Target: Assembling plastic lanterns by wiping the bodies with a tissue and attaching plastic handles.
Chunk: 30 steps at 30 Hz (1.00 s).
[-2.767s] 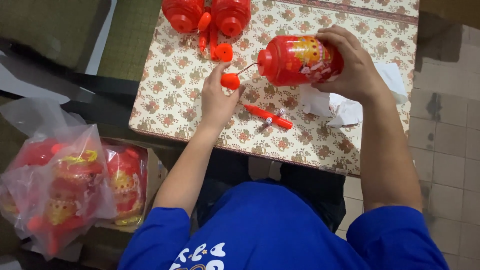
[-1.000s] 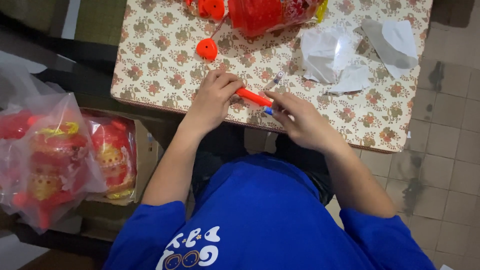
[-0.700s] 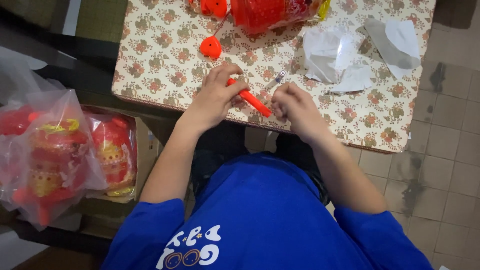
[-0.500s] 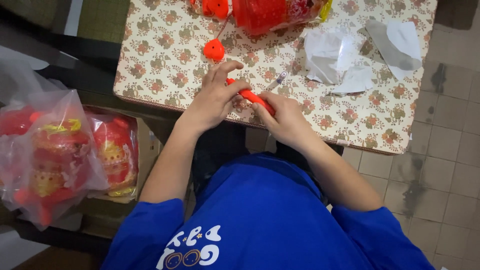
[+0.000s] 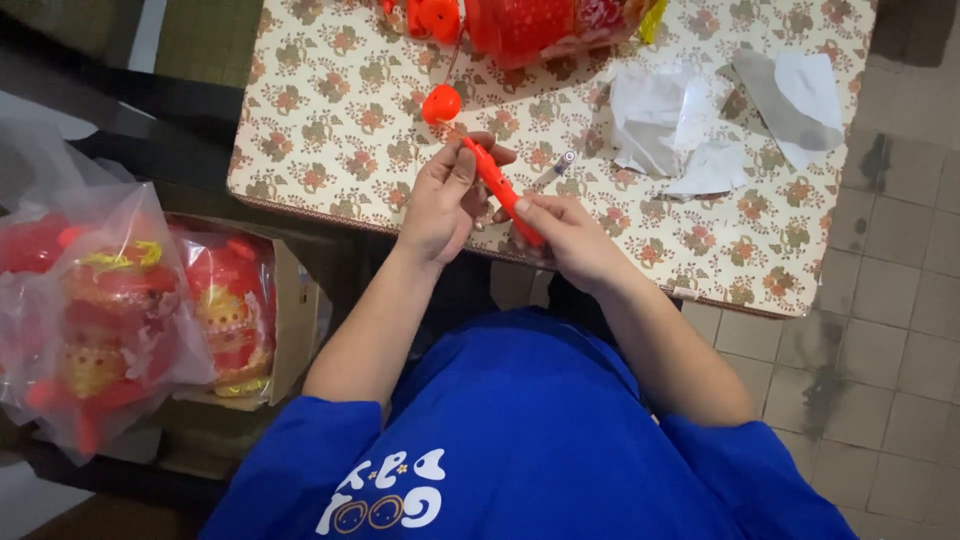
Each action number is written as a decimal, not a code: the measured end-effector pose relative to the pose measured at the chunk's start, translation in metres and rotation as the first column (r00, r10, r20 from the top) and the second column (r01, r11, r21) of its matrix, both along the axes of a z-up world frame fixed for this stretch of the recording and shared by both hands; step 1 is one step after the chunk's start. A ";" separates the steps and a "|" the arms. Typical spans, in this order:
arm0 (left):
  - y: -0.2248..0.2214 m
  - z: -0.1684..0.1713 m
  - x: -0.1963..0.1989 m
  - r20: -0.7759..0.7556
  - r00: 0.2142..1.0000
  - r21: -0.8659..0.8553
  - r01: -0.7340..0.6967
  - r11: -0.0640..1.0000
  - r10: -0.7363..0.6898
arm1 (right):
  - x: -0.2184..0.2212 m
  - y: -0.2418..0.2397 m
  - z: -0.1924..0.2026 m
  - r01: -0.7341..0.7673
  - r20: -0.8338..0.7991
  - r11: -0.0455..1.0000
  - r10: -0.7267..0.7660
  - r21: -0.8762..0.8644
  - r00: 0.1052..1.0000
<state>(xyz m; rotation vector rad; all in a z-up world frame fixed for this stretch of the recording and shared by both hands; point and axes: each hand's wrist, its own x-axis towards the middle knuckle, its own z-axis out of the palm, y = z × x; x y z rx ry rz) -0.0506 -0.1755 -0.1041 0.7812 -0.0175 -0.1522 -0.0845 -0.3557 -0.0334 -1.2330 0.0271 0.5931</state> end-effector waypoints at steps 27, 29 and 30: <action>-0.004 0.023 -0.006 0.000 1.000 0.003 0.008 1.000 -0.008 | -0.007 -0.003 0.013 0.112 0.285 0.947 -0.022 -0.301 0.958; -0.004 0.010 -0.003 0.003 0.999 0.036 -0.044 0.998 0.044 | -0.007 -0.004 0.002 0.343 0.554 0.868 -0.099 -0.358 0.827; -0.002 0.010 -0.003 0.004 0.999 0.036 -0.047 0.998 0.047 | -0.007 -0.005 -0.002 0.341 0.554 0.870 -0.096 -0.357 0.827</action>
